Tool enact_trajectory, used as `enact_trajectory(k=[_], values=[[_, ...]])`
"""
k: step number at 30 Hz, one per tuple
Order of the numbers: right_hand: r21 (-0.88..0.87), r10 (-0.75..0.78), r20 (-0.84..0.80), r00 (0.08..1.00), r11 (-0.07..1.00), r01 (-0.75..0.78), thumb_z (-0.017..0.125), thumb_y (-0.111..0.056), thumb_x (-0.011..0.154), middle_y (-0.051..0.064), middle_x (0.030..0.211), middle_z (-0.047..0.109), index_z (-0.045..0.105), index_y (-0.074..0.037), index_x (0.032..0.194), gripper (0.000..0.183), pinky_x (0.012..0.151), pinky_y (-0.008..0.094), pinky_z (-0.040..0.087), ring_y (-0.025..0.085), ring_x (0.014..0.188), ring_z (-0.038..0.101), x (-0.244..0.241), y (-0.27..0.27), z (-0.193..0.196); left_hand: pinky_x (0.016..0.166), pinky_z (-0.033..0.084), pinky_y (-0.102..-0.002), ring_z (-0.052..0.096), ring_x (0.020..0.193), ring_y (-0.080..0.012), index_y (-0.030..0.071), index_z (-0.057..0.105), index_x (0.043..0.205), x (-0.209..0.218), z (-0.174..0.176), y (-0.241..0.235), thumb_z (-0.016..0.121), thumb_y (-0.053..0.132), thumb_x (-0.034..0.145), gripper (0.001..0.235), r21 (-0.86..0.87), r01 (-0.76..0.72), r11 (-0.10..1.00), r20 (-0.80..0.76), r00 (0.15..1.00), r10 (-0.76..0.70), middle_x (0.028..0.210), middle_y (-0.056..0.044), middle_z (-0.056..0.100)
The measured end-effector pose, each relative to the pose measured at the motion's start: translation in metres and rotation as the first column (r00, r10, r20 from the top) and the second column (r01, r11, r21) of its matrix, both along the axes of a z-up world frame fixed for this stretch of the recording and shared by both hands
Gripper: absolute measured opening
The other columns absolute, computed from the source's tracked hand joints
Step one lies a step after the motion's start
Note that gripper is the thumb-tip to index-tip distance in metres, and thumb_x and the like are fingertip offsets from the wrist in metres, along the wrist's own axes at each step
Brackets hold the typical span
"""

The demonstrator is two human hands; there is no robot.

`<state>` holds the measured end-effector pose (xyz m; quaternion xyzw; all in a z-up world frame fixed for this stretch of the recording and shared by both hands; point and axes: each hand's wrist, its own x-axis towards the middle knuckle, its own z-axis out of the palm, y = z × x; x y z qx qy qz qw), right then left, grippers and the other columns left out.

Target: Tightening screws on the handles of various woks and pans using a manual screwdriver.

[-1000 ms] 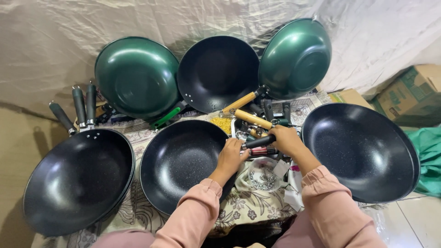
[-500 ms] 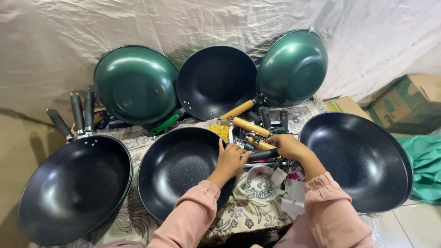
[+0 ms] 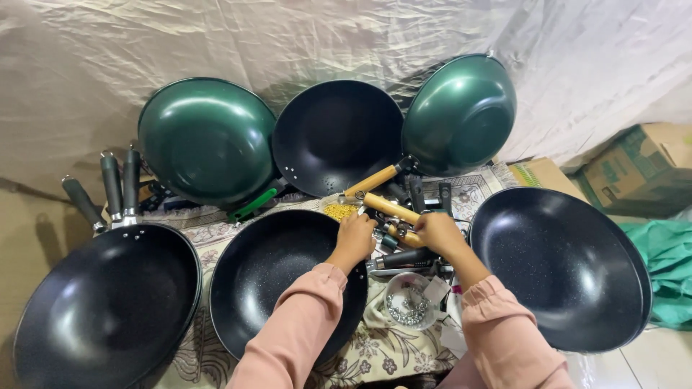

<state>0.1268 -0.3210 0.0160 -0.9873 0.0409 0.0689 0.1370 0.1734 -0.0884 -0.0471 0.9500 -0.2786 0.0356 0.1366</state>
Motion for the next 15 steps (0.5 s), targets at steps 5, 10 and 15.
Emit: enact_trajectory(k=[5,10,15], values=[[0.051,-0.007,-0.167,0.986,0.999,0.015,0.071,-0.033,0.081,0.011,0.095,0.08,0.084,-0.026,0.096,0.021,0.091,0.044,0.059,0.034,0.103,0.075,-0.002,0.023,-0.005,0.092,0.04,-0.047,0.053,0.112,-0.0292,0.017,0.074,0.115,0.012,-0.005,-0.012,0.081,0.032,0.069,0.049,0.139,-0.005,0.99,-0.141,0.99,0.025,0.113,-0.006,0.068],[0.067,0.019,-0.227,0.974,0.998,-0.004,0.07,-0.032,0.083,0.015,0.096,0.08,0.084,-0.019,0.1,0.026,0.089,0.044,0.06,0.035,0.102,0.075,0.001,0.028,-0.01,0.094,0.035,-0.044,0.051,0.114,-0.0307,0.013,0.075,0.113,-0.007,0.038,-0.019,0.082,0.027,0.065,0.051,0.216,0.03,0.976,-0.227,0.974,0.02,0.115,-0.009,0.069],[0.075,0.019,-0.272,0.962,0.997,0.001,0.068,-0.03,0.087,0.015,0.099,0.079,0.083,-0.015,0.106,0.029,0.089,0.044,0.059,0.034,0.103,0.075,0.001,0.033,-0.011,0.109,0.024,-0.054,0.044,0.122,-0.0298,0.013,0.073,0.121,-0.015,0.045,-0.024,0.083,0.038,0.074,0.054,0.256,0.096,0.962,-0.156,0.986,-0.056,0.128,-0.011,0.063]])
